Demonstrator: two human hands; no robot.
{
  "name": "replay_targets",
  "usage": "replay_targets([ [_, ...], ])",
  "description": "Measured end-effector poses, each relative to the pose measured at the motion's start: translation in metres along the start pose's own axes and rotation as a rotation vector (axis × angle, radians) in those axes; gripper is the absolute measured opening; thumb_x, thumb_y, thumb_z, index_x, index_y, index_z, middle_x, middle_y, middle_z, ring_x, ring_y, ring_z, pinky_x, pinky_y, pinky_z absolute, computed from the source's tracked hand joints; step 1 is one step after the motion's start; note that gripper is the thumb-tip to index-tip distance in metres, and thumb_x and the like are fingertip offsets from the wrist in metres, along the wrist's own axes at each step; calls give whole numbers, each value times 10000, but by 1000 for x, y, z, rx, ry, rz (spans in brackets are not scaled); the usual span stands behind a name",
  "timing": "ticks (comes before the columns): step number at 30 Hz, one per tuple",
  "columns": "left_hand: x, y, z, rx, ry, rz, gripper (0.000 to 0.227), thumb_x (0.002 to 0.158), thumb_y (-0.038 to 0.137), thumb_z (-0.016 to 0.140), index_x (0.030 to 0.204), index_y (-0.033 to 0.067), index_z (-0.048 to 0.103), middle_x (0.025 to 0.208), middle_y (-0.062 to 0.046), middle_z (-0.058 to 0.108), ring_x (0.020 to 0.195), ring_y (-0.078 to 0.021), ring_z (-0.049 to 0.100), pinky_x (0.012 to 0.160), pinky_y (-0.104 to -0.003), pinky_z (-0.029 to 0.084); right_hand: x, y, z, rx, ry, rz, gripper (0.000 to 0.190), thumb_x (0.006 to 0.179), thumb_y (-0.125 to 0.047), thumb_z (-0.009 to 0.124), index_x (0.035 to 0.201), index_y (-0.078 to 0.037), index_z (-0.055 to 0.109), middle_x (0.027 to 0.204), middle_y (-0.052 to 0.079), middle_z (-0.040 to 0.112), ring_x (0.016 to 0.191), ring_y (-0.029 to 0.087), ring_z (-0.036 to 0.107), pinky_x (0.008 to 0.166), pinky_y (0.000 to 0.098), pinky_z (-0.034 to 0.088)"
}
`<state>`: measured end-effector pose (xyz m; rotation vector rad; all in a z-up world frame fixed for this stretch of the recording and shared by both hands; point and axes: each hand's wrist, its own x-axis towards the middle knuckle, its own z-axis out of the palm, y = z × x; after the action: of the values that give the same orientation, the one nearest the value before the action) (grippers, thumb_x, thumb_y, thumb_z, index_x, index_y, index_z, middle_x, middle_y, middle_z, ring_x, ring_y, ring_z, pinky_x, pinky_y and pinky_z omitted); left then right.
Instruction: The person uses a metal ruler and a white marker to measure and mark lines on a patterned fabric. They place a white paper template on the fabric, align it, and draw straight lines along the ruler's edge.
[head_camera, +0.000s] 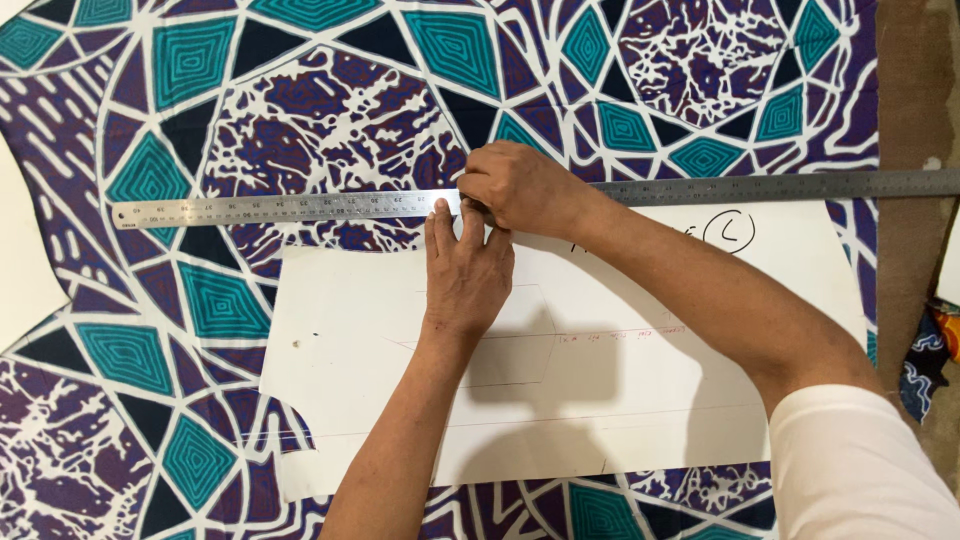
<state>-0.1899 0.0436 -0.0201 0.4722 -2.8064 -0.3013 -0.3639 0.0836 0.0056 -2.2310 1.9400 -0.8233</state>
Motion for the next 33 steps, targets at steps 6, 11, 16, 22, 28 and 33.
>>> replay_targets([
  [6, 4, 1, -6, 8, 43, 31, 413, 942, 202, 692, 1335, 75, 685, 1302, -247, 544, 1250, -551, 508, 1066, -625, 431, -20, 6, -23, -99, -160, 39, 57, 777, -9, 726, 751, -27, 678, 778, 85, 631, 804, 262, 665, 752, 403, 551],
  [11, 5, 3, -14, -23, 59, 56, 423, 949, 184, 701, 1353, 61, 677, 1283, -256, 563, 1229, -542, 503, 1065, -607, 439, -82, 16, -74, -213, -191, 71, 113, 758, 20, 676, 855, -19, 717, 834, 87, 647, 851, 267, 671, 814, 408, 556],
  [16, 11, 9, -24, -10, 23, 41, 394, 958, 168, 690, 1339, 72, 694, 1275, -258, 598, 1226, -521, 507, 1046, -580, 442, -156, 34, -124, -347, -312, 207, 169, 733, 36, 690, 881, -26, 740, 842, 75, 666, 849, 251, 678, 798, 389, 557],
  [22, 12, 15, -27, 84, -31, 47, 402, 974, 187, 668, 1362, 90, 700, 1266, -259, 623, 1239, -514, 516, 1067, -572, 432, -236, 55, -164, -505, -281, 287, 149, 789, 36, 701, 902, -36, 765, 895, 63, 720, 885, 222, 704, 841, 364, 570],
  [28, 11, 17, -24, 161, -52, 36, 395, 998, 222, 658, 1379, 134, 712, 1300, -269, 628, 1261, -511, 525, 1087, -558, 436, -295, 77, -192, -640, -353, 331, 148, 783, 36, 700, 889, -37, 772, 888, 67, 724, 853, 216, 696, 810, 351, 581],
  [33, 9, 13, -18, 221, -47, 56, 363, 1028, 256, 649, 1371, 165, 725, 1271, -238, 642, 1252, -487, 547, 1060, -542, 453, -336, 87, -210, -809, -458, 448, 160, 778, 15, 699, 881, -81, 776, 853, 48, 711, 833, 206, 694, 823, 347, 593],
])
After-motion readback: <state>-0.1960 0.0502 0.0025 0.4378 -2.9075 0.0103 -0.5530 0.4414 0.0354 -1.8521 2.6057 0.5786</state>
